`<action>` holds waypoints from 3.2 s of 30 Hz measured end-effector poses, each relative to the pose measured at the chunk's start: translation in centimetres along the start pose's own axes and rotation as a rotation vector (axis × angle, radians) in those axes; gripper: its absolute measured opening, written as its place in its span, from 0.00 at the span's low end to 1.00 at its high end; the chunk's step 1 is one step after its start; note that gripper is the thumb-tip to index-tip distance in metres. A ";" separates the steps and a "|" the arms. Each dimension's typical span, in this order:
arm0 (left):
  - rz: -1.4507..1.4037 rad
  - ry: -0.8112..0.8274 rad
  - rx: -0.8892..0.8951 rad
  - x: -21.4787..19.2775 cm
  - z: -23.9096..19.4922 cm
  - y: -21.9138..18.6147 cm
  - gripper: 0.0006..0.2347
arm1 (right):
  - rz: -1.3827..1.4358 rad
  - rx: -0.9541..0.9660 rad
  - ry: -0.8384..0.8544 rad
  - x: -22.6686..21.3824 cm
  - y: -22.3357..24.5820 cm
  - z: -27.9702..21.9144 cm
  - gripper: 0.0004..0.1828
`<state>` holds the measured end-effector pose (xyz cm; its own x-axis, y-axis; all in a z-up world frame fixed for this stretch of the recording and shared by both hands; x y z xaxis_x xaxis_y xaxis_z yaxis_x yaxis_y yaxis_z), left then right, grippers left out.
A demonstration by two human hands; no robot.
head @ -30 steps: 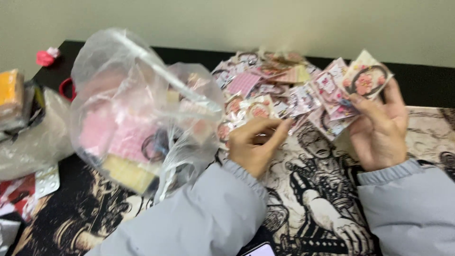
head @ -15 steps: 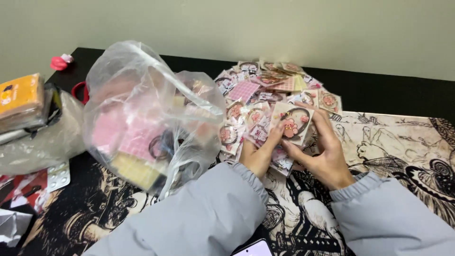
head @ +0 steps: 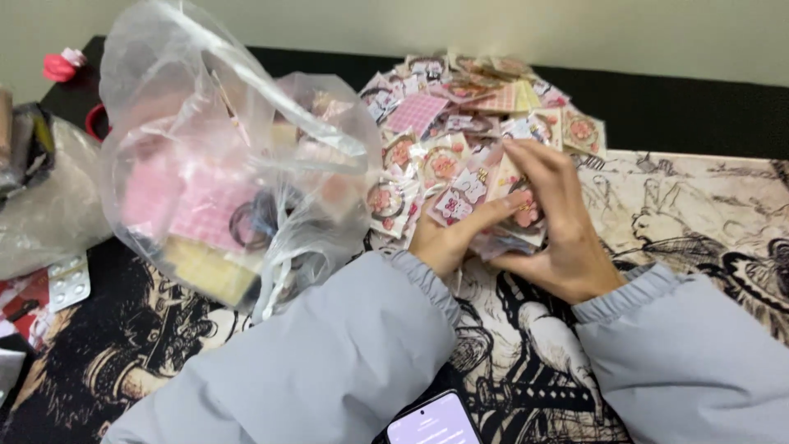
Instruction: Sort through a pile of small packaged stickers on a desk mat
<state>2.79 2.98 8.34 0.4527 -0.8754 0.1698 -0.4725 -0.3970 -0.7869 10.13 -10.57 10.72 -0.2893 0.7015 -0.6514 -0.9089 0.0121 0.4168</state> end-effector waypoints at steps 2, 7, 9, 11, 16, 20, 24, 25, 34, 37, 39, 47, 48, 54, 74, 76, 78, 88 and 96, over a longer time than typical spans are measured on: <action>-0.026 0.070 0.211 0.4 0.8 -0.1 0.44 | 0.020 0.014 0.024 -0.2 1.0 0.3 0.68; -0.008 0.028 0.139 0.1 0.5 -0.3 0.31 | -0.067 0.001 0.020 0.2 0.7 0.3 0.75; 0.072 -0.078 0.150 -0.6 0.5 -0.5 0.31 | -0.151 -0.034 0.011 0.4 0.7 0.3 0.81; -0.016 -0.015 0.300 0.0 2.8 0.6 0.39 | -0.114 -0.006 0.041 0.6 1.9 0.5 0.81; 0.012 0.278 0.711 1.3 2.8 0.6 0.39 | -0.061 -0.010 0.027 0.6 3.0 0.9 0.75; 0.043 0.307 0.653 1.1 0.8 -1.1 0.43 | -0.019 0.058 -0.061 -0.6 3.7 1.1 0.49; -0.307 0.613 0.421 2.5 1.9 -0.5 0.44 | -0.015 0.033 -0.131 -1.2 3.2 0.8 0.50; -0.306 0.616 0.422 2.2 1.9 -0.8 0.44 | -0.017 0.033 -0.133 -1.2 3.2 0.7 0.50; -0.146 0.873 0.339 3.3 4.0 0.1 0.37 | 0.023 -0.254 -0.124 -0.2 1.0 -1.2 0.57; -0.231 0.727 0.314 2.7 6.8 1.9 0.21 | -0.034 -0.140 -0.051 0.1 0.9 -0.8 0.70; -0.358 0.638 0.205 2.3 7.6 2.8 0.22 | -0.046 -0.069 -0.019 -0.2 1.7 0.4 0.72; -0.081 0.332 0.204 1.3 4.3 1.5 0.33 | -0.041 -0.030 -0.006 0.0 1.2 0.2 0.75; -0.129 0.296 0.221 1.2 5.0 1.9 0.35 | -0.021 -0.034 -0.019 -0.1 1.1 0.2 0.77; -0.362 0.751 0.418 3.9 0.0 -1.3 0.32 | 0.137 0.179 -0.321 -8.9 5.4 1.6 0.27; -0.227 0.504 0.298 7.3 2.5 1.2 0.39 | 0.621 0.630 -0.645 -7.1 -4.9 -7.5 0.12; -0.206 0.519 0.302 7.2 2.1 0.8 0.40 | 0.680 0.644 -0.675 -7.1 -4.6 -7.5 0.13; -0.225 0.508 0.264 7.3 1.3 0.5 0.35 | 0.696 0.667 -0.730 -7.4 -4.1 -7.4 0.14; -0.329 0.495 0.191 7.6 2.4 1.5 0.32 | 0.762 0.621 -0.837 -8.6 -6.8 -8.9 0.16; -0.247 0.415 0.195 7.4 2.4 1.7 0.34 | 0.724 0.616 -1.079 -11.8 -8.2 -11.1 0.16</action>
<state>7.17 -3.54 6.90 0.1764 -0.8134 0.5544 -0.2218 -0.5816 -0.7827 17.65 -26.81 7.97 -0.0050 0.8705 0.4922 -0.3099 -0.4693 0.8269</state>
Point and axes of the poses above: each hand's wrist, its own z-axis towards the middle knuckle, its own x-axis out of the palm, y = z × x, the point moved 6 cm from there along z, towards the middle knuckle, and after that the axes turned 10 degrees about z, right-handed, at the moved point
